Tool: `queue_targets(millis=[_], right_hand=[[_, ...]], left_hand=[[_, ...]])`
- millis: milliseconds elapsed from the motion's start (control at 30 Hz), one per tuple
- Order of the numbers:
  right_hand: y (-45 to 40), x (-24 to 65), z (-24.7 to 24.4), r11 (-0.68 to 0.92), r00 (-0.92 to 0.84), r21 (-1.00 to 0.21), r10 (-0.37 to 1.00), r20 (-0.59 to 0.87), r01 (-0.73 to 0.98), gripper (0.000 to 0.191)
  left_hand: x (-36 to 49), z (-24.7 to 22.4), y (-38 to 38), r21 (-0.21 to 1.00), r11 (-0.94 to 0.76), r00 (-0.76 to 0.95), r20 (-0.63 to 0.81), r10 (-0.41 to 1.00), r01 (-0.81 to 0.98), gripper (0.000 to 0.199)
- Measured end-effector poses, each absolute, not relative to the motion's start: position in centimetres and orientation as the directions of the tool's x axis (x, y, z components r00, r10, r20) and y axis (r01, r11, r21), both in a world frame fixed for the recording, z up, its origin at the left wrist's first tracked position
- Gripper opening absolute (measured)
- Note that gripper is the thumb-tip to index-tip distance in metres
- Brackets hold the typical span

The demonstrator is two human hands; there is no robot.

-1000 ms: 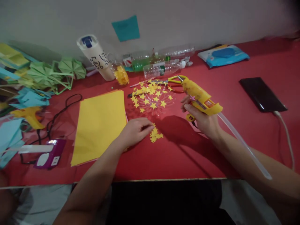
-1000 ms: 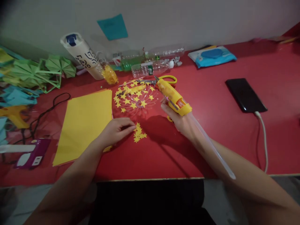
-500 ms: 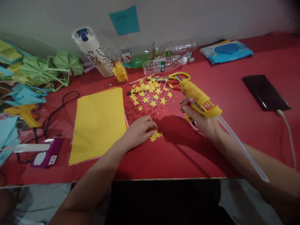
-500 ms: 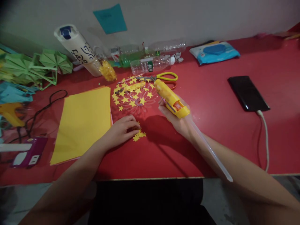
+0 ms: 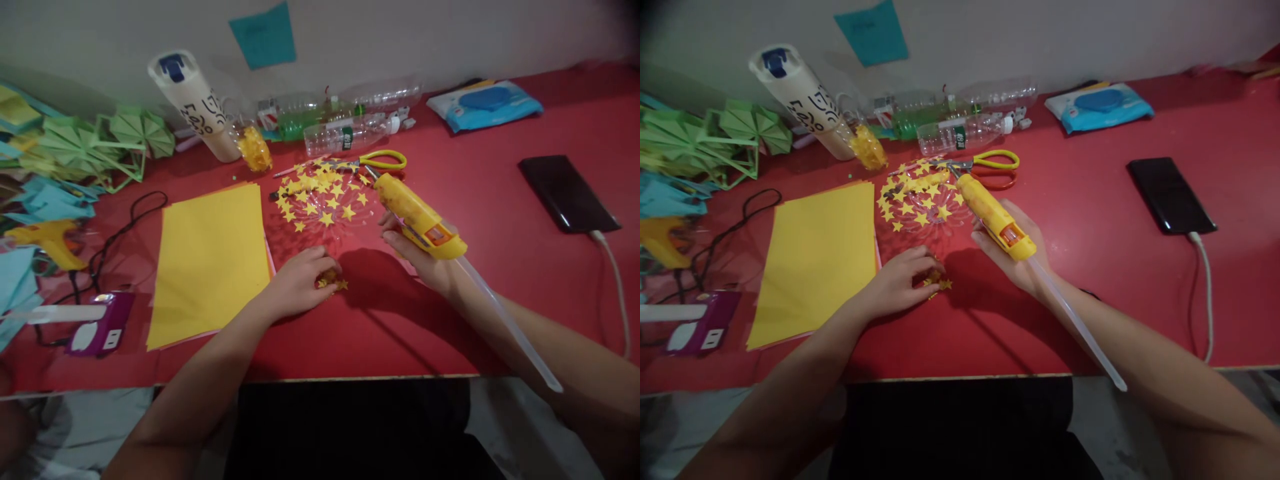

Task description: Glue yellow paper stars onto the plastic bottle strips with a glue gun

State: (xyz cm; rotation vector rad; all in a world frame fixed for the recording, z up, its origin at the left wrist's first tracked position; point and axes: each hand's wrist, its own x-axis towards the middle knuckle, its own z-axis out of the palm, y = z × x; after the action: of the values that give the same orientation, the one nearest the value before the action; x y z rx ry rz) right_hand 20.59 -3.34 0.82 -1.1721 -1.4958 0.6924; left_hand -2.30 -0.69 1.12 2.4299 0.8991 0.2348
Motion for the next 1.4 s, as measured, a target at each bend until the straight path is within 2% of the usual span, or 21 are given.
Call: queue_targets(millis=[100,233,367,467,567,633,700,800,1000,1167,1300,1400], right_hand=[[-3.3,20.6,0.8,0.349,0.046,-0.879,0.922,0.384,0.325,0.020],[-3.3,20.6,0.8,0.365,0.041,-0.867,0.915,0.402,0.339,0.020],[-3.4,20.5,1.0,0.381,0.026,-0.850,0.908,0.418,0.364,0.020],[-3.8,20.4,1.5,0.417,-0.001,-0.819,0.892,0.453,0.394,0.018],[-4.3,20.1,2.0,0.459,-0.048,-0.750,0.865,0.499,0.476,0.016],[-4.5,19.8,2.1,0.514,-0.122,-0.685,0.836,0.535,0.517,0.020],[-4.8,19.3,2.0,0.593,-0.221,-0.628,0.792,0.570,0.505,0.024],[-5.2,18.6,1.6,0.644,-0.295,-0.607,0.760,0.579,0.465,0.025],[-5.8,18.0,1.0,0.570,-0.283,-0.684,0.821,0.497,0.454,0.021],[-5.9,17.9,1.3,0.567,-0.234,-0.696,0.821,0.521,0.441,0.022],[-6.0,17.9,2.0,0.538,-0.198,-0.703,0.837,0.510,0.465,0.024],[-6.1,17.8,2.1,0.536,-0.198,-0.717,0.840,0.505,0.445,0.025]], left_hand=[[-2.1,0.8,-0.7,0.543,-0.640,0.768,-0.015,0.640,0.544,0.005],[-1.8,0.5,-0.7,0.570,-0.607,0.748,-0.019,0.664,0.553,0.009],[-1.7,0.8,-0.8,0.672,-0.507,0.686,-0.001,0.728,0.539,0.010],[-1.5,1.3,-1.1,0.809,-0.341,0.592,-0.012,0.806,0.479,0.006],[-1.2,1.6,-1.7,0.938,-0.036,0.512,-0.156,0.844,0.345,0.005],[-0.8,1.6,-2.2,0.960,0.174,0.502,-0.265,0.824,0.221,0.013],[-0.4,1.5,-2.7,0.956,0.271,0.513,-0.291,0.807,0.115,0.021],[0.1,1.3,-3.1,0.950,0.313,0.515,-0.267,0.815,-0.002,0.026],[0.2,0.8,-3.4,0.905,0.405,0.507,-0.289,0.812,-0.133,0.026],[0.3,1.3,-3.7,0.909,0.390,0.517,-0.267,0.814,-0.145,0.025],[0.8,2.3,-3.9,0.914,0.398,0.522,-0.301,0.798,-0.081,0.030],[0.9,2.7,-3.9,0.931,0.361,0.524,-0.280,0.804,-0.058,0.025]])
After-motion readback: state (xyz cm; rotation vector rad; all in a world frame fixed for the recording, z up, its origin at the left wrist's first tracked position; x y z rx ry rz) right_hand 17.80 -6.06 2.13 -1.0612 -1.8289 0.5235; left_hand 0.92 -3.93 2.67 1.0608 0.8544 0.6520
